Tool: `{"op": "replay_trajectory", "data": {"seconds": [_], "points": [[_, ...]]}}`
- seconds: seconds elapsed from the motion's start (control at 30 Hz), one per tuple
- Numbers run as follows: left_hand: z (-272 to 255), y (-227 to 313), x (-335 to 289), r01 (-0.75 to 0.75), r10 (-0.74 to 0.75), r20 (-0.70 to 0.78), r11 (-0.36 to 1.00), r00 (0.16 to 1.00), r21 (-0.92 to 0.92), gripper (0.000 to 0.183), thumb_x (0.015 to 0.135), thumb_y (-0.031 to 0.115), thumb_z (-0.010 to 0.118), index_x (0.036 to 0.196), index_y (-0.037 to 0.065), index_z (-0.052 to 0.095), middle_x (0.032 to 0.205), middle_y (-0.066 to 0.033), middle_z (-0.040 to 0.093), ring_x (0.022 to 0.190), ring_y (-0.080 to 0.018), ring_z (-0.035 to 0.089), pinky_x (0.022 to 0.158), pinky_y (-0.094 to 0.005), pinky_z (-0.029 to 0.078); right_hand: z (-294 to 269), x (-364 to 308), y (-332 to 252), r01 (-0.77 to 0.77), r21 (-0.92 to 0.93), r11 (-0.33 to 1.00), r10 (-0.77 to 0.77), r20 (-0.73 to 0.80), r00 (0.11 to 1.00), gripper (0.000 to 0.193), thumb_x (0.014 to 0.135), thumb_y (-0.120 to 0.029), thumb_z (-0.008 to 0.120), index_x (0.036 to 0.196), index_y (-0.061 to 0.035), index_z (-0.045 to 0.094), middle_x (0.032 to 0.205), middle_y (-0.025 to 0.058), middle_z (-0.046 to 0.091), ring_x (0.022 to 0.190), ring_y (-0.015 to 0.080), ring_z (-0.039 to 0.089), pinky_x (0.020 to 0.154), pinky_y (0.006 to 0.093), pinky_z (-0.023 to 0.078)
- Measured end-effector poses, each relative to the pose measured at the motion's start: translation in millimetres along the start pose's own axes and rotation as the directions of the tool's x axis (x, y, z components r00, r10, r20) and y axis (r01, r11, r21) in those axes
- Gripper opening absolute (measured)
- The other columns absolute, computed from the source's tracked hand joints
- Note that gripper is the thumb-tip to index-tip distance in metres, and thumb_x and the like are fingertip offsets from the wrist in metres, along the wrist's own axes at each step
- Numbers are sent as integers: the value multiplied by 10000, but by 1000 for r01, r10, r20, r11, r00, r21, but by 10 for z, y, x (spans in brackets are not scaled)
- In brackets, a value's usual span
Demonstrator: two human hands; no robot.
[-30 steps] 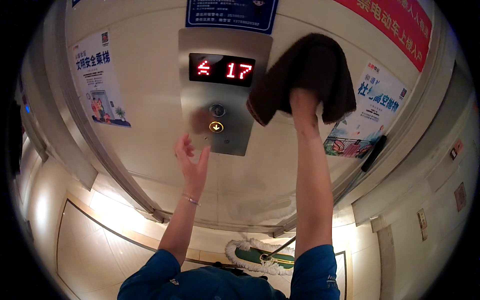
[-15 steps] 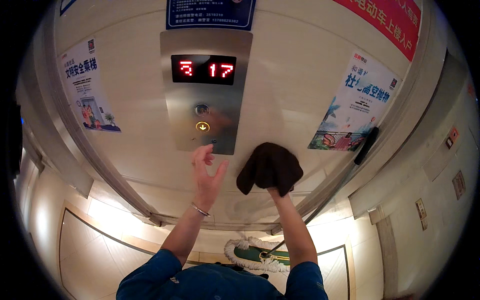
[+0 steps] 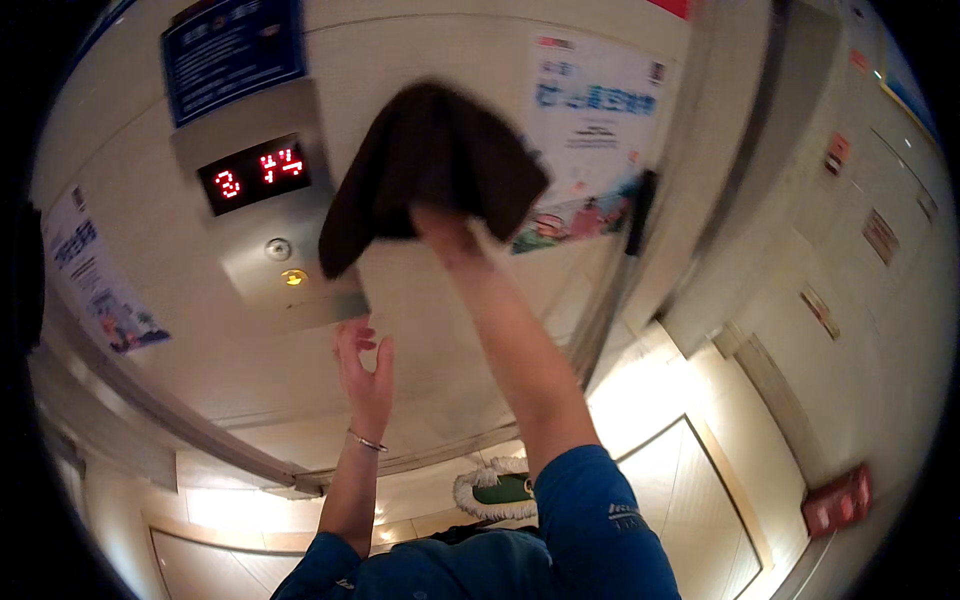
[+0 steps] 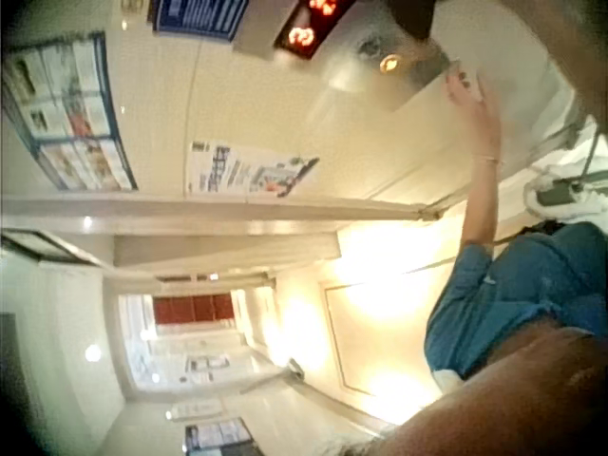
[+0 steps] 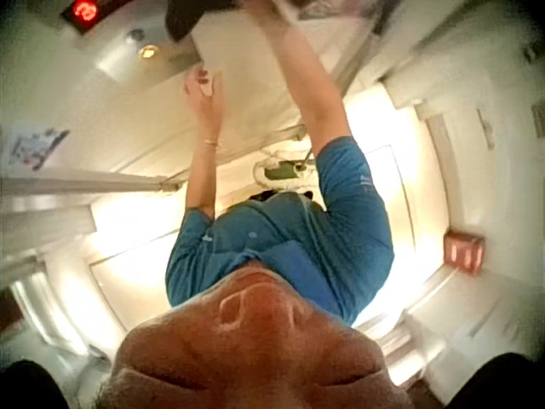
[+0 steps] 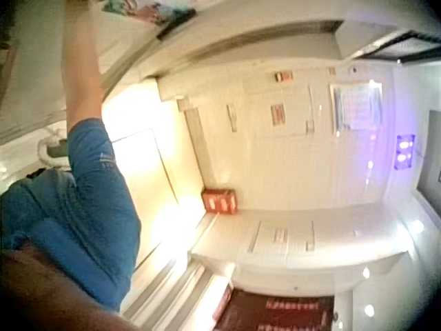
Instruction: The person sweeps a tiled floor with a broom and dustpan, then wipes the elevator control panel and a digital display with a cloth. They proceed to mop the floor and clean the interior walls of the elevator while passengers are present.
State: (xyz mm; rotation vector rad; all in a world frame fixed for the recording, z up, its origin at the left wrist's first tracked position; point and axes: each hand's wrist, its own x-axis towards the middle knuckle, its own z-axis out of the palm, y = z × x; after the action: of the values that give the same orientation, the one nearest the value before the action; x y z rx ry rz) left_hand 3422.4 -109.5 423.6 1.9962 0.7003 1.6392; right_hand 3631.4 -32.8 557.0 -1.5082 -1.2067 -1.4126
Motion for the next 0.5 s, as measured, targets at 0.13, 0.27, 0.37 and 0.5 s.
{"op": "replay_trajectory", "data": {"seconds": [0.13,0.27,0.37,0.5], "points": [[494,-293,-132,284,-241,207,934,948,-215,277,829,112,550,1060,-8,455,992,-120,499,813,-177,491,706,-294,419,-411,-1532,-161,-223,342,913,172,173,970,505,886,-207,423,1328,-21,266,1343,163,301,1253,271,270,1032,341,247],[1107,-689,-776,520,-355,425,766,833,-379,256,881,193,495,1007,-25,450,916,-61,500,777,-132,468,685,-272,407,-586,-2892,109,-420,172,891,324,407,854,397,875,-195,453,1239,-40,414,1189,134,494,1086,260,465,942,384,364],[907,-326,-1083,669,-407,571,639,713,-379,177,876,144,490,1004,23,468,884,-33,487,790,-108,460,698,-255,406,-1337,-2859,222,-956,288,-53,392,887,245,354,901,-217,418,1215,-54,429,1158,88,507,1052,202,490,923,343,387],[964,283,-1618,569,-164,689,710,706,-414,198,872,108,486,1052,26,472,939,-53,535,876,-124,523,762,-268,440,-2516,-3102,449,-768,111,-631,323,938,-129,313,906,-222,412,1172,-63,457,1101,61,528,988,168,521,863,309,427]]}}
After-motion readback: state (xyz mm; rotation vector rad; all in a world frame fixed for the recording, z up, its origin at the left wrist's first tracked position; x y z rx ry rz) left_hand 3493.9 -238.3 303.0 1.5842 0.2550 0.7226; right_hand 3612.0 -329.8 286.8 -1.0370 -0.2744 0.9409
